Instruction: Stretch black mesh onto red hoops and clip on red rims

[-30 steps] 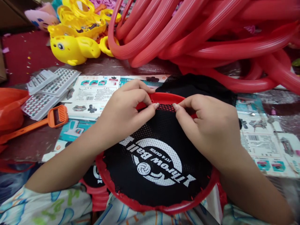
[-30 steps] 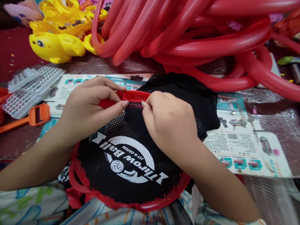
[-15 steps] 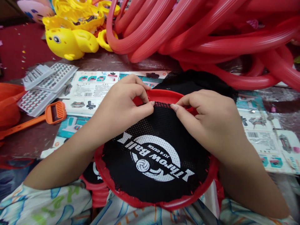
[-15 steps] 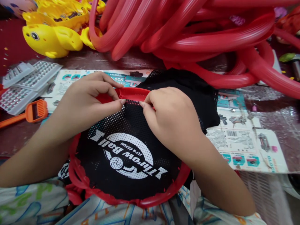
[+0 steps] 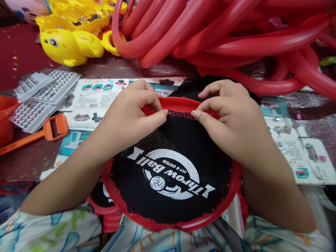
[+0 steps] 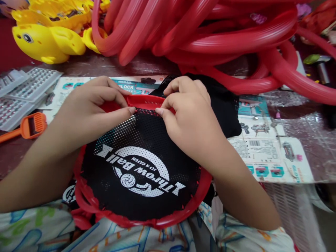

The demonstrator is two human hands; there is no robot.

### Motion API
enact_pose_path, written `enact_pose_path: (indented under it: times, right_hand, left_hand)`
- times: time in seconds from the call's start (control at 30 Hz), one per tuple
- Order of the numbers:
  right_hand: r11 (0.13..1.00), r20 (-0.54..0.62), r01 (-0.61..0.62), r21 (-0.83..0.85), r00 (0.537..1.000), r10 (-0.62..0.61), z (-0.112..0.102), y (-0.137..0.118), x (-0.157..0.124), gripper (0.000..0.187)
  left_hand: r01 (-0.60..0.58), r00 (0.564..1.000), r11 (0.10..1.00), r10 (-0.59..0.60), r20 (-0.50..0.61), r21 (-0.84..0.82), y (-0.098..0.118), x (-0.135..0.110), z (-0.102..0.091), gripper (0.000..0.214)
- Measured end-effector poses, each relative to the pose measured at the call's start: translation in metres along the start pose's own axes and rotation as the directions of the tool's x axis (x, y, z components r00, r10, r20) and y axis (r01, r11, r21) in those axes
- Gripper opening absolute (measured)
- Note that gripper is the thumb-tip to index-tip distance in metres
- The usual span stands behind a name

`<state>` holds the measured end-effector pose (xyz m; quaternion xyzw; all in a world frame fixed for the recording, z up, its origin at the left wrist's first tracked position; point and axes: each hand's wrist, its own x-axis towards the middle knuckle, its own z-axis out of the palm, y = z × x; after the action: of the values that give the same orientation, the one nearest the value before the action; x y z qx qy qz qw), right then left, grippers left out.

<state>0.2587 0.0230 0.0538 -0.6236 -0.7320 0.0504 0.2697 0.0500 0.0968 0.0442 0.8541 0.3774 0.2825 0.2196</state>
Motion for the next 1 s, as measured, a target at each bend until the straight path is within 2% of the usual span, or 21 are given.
enact_pose_path:
  times: [0.2,0.37,0.83,1.0]
  right_hand:
    - [0.998,0.068,-0.059,0.029,0.996,0.057,-0.002,0.009,0.004,0.018]
    - [0.996,0.064,-0.066,0.066,0.996,0.062,-0.001,0.008,0.006,0.019]
    - [0.998,-0.021,-0.068,0.007,0.997,0.068,0.009,-0.004,0.009,0.020]
    - [0.998,0.008,-0.059,-0.039,0.998,0.059,0.013,0.002,0.008,0.022]
  left_hand:
    - [-0.038,0.999,0.999,0.038,0.015,-0.001,0.001,-0.001,-0.001,0.015]
    - [-0.044,0.999,0.999,0.044,-0.005,-0.001,0.001,-0.002,-0.001,0.015]
    - [0.007,1.000,0.999,-0.007,-0.016,0.041,0.002,-0.001,0.003,0.019]
    - [-0.014,1.000,0.999,0.015,-0.009,0.043,0.001,-0.001,0.004,0.020]
